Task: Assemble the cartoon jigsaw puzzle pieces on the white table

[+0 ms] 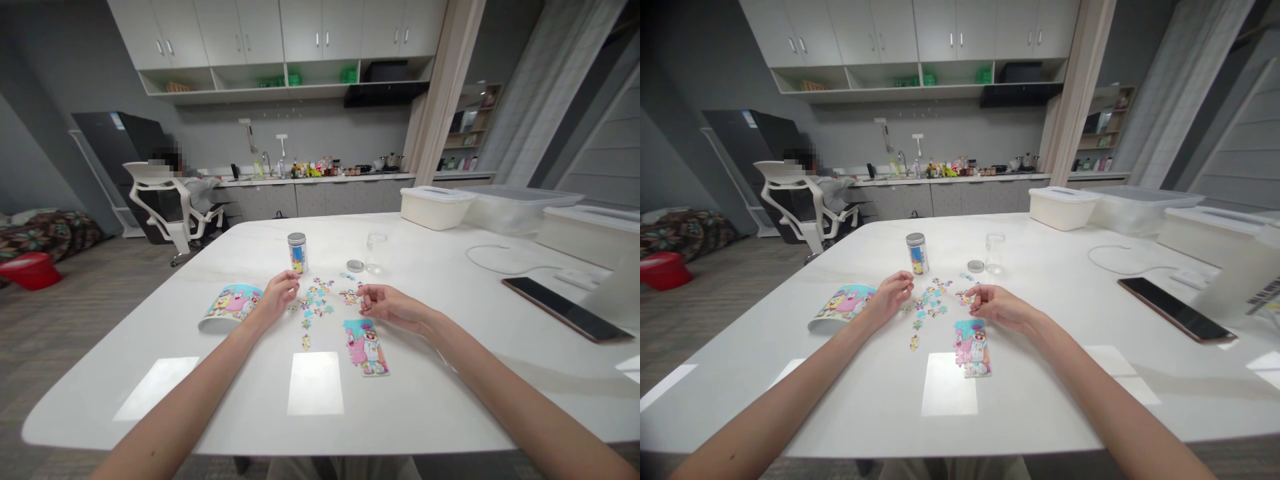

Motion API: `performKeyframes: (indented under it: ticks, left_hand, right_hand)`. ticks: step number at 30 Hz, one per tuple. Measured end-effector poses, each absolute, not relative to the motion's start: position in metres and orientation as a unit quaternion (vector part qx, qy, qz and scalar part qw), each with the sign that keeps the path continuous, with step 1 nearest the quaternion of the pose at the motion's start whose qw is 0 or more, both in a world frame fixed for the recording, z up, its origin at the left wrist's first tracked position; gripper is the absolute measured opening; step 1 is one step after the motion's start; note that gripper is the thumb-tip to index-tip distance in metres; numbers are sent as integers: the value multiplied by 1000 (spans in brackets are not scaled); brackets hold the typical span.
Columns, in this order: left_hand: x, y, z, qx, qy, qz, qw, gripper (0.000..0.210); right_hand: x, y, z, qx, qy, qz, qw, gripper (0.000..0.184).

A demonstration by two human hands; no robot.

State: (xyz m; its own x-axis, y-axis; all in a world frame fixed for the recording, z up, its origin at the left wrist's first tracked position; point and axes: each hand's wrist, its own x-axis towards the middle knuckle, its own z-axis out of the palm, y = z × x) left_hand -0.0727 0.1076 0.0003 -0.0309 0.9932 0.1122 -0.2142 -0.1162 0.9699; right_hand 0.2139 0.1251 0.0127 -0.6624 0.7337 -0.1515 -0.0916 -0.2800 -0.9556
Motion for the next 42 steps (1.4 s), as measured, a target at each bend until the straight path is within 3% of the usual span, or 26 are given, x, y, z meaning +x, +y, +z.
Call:
performKeyframes:
  ticks: [3, 7, 12, 29, 36, 42]
  left_hand:
    - [-77, 113, -3, 514, 492, 578, 400, 23]
    - [-81, 118, -8, 642, 556, 445, 283, 30]
    - [-81, 118, -11, 709, 542, 352, 283, 25]
    - [-78, 113, -6, 686, 536, 377, 316, 25]
    - [-76, 112, -9, 737, 505, 401, 201, 21]
    - [-76, 113, -14, 752, 516, 371, 179, 23]
  right_hand:
    - [214, 128, 10, -306, -533, 737, 281, 34]
    - [213, 127, 11, -318, -533, 737, 267, 30]
    - [213, 125, 16, -331, -537, 728, 268, 25]
    - [213, 124, 18, -330, -509, 741, 288, 22]
    - [215, 124, 21, -319, -522, 734, 294, 34]
    - [216, 124, 22, -331, -530, 722, 296, 37]
